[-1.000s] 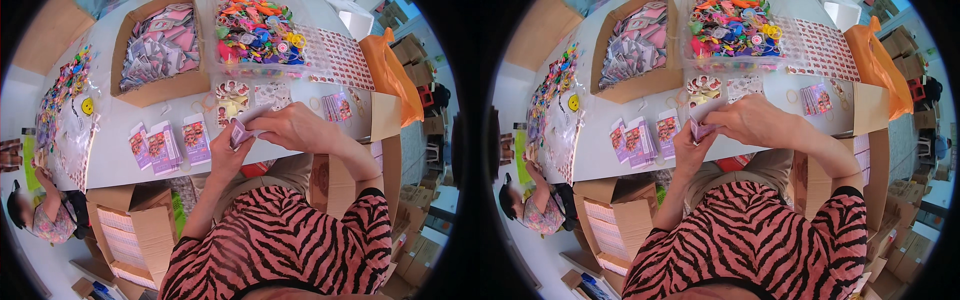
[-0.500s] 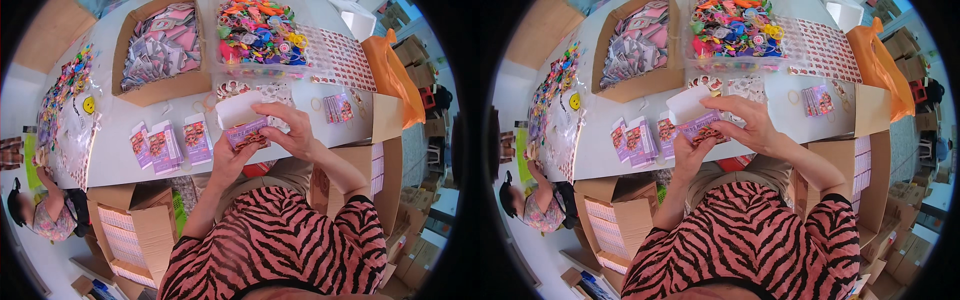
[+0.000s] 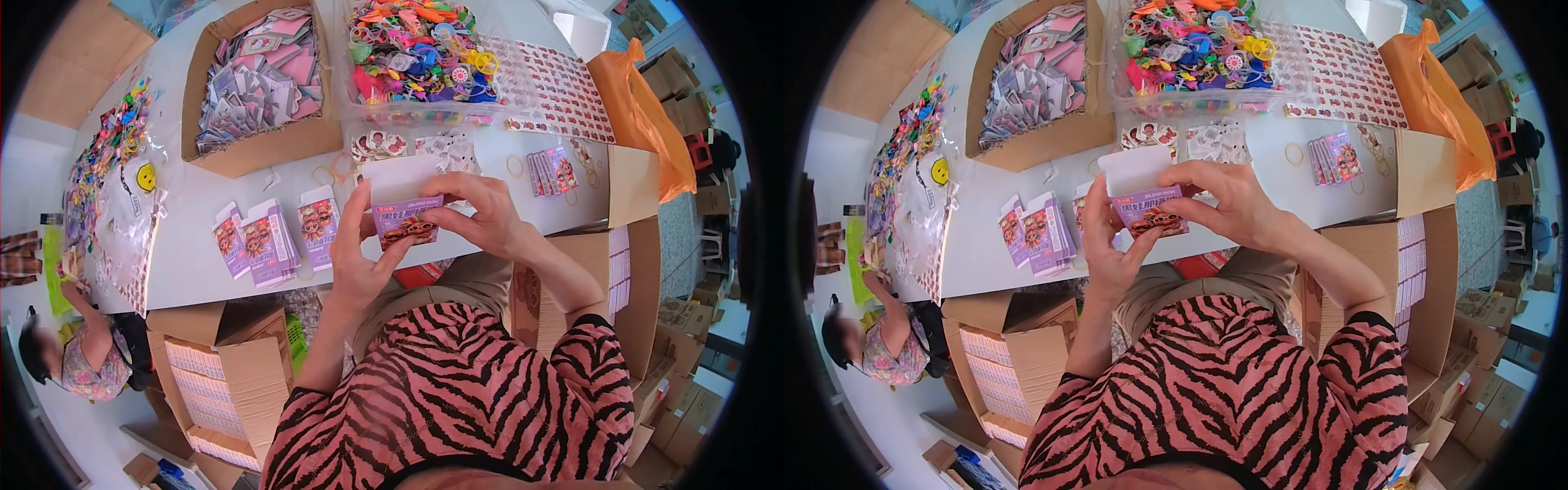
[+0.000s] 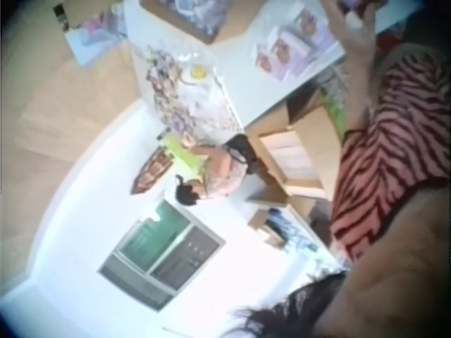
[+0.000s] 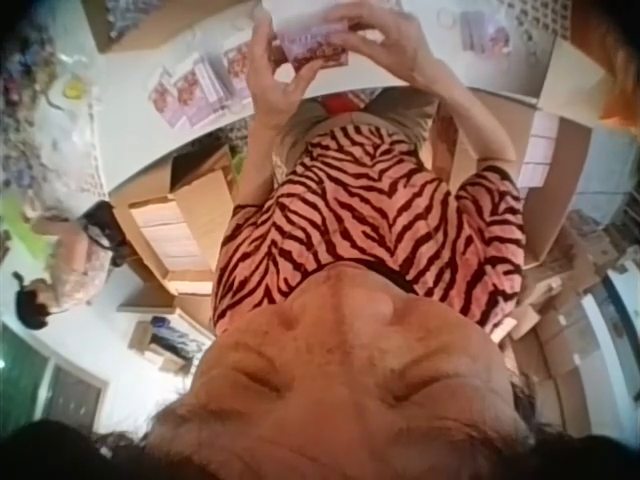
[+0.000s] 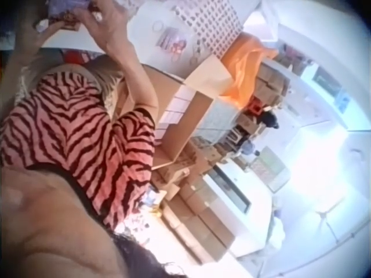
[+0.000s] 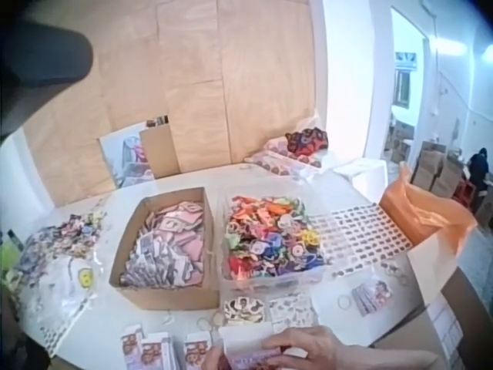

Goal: Package small items into individual pink boxes and then organize those boxes into a larger shipping carton.

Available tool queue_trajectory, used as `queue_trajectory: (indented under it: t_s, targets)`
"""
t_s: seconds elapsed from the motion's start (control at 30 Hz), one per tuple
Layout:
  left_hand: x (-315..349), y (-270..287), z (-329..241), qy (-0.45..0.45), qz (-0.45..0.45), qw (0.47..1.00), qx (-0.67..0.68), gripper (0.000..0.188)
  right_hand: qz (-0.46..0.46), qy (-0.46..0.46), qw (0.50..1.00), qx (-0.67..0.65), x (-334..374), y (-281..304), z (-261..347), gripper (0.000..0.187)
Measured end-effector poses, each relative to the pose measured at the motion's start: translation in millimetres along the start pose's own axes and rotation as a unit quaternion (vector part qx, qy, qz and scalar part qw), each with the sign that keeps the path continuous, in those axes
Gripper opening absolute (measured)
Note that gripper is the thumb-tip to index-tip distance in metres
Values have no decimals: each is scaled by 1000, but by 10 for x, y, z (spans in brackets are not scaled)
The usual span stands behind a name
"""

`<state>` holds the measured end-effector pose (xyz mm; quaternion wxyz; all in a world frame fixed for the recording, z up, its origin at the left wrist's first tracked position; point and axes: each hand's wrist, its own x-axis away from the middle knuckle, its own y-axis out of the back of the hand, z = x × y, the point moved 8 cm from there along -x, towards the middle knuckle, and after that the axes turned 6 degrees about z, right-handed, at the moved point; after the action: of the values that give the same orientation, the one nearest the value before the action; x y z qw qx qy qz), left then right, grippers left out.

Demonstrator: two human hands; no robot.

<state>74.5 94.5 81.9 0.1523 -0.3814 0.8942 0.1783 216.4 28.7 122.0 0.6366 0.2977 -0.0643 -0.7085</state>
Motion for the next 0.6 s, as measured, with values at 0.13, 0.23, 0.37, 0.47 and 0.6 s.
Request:
queue_trajectory:
  t_s: [0.13, 0.23, 0.37, 0.47, 0.6]
  targets:
    - [-7, 18, 6, -9, 45, 999, -15, 64, 9, 11, 1000, 23, 5, 4, 15, 26]
    - [-8, 7, -18, -22, 105, 993, -44, 52, 34, 24, 999, 26, 0, 10, 47, 22]
    - [22, -7, 41, 13, 135, 990, 45, 40, 64, 28, 997, 13, -7, -21, 73, 20]
    - [28, 5, 53, 0, 148, 989, 25, 43, 56, 42, 997, 16, -4, -27, 108, 20]
    - [-5, 7, -90, 16, -15, 993, 115, 48, 28, 12, 999, -31, -3, -57, 64, 20]
